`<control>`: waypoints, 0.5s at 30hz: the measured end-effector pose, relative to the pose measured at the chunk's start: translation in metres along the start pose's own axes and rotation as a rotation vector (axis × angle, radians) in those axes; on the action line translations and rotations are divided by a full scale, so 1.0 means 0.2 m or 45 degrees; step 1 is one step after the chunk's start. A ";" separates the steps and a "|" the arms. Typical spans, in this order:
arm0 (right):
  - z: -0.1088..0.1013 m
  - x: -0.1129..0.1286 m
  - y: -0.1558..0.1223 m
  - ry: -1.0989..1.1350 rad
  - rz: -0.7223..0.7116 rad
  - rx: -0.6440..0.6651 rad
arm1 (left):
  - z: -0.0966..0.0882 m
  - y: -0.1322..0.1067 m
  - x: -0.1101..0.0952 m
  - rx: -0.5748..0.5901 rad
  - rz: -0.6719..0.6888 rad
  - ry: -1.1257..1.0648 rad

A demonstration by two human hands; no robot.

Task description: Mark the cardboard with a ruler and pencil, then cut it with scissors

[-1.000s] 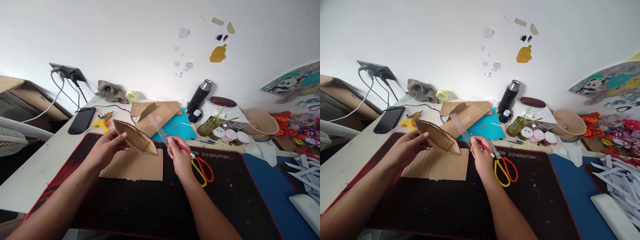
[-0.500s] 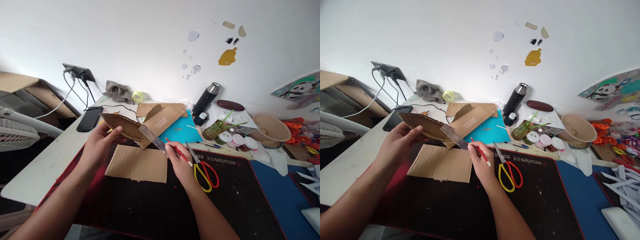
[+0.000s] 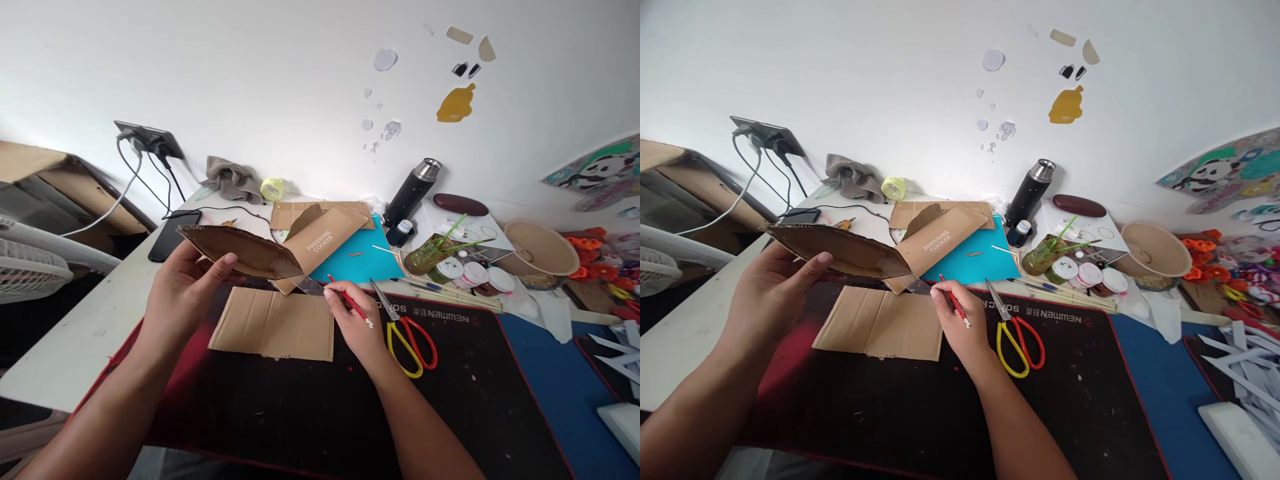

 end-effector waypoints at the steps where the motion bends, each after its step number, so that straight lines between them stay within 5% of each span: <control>1: 0.00 0.00 0.00 0.001 0.008 -0.001 | 0.00 0.00 -0.01 -0.003 0.002 0.009; 7: 0.00 0.00 0.00 0.029 0.015 0.001 | -0.01 -0.01 0.00 -0.016 0.003 0.042; 15: -0.03 0.03 -0.01 0.274 0.060 -0.153 | -0.06 0.11 0.18 -0.285 -0.336 -0.466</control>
Point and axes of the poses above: each hand's wrist, its own y-axis towards the middle knuckle, its own z-axis out of the palm, x = y × z, the point moved 1 cm from there along y, towards the middle knuckle, and after that the axes turned 8 degrees about z, right-handed, at the moved point
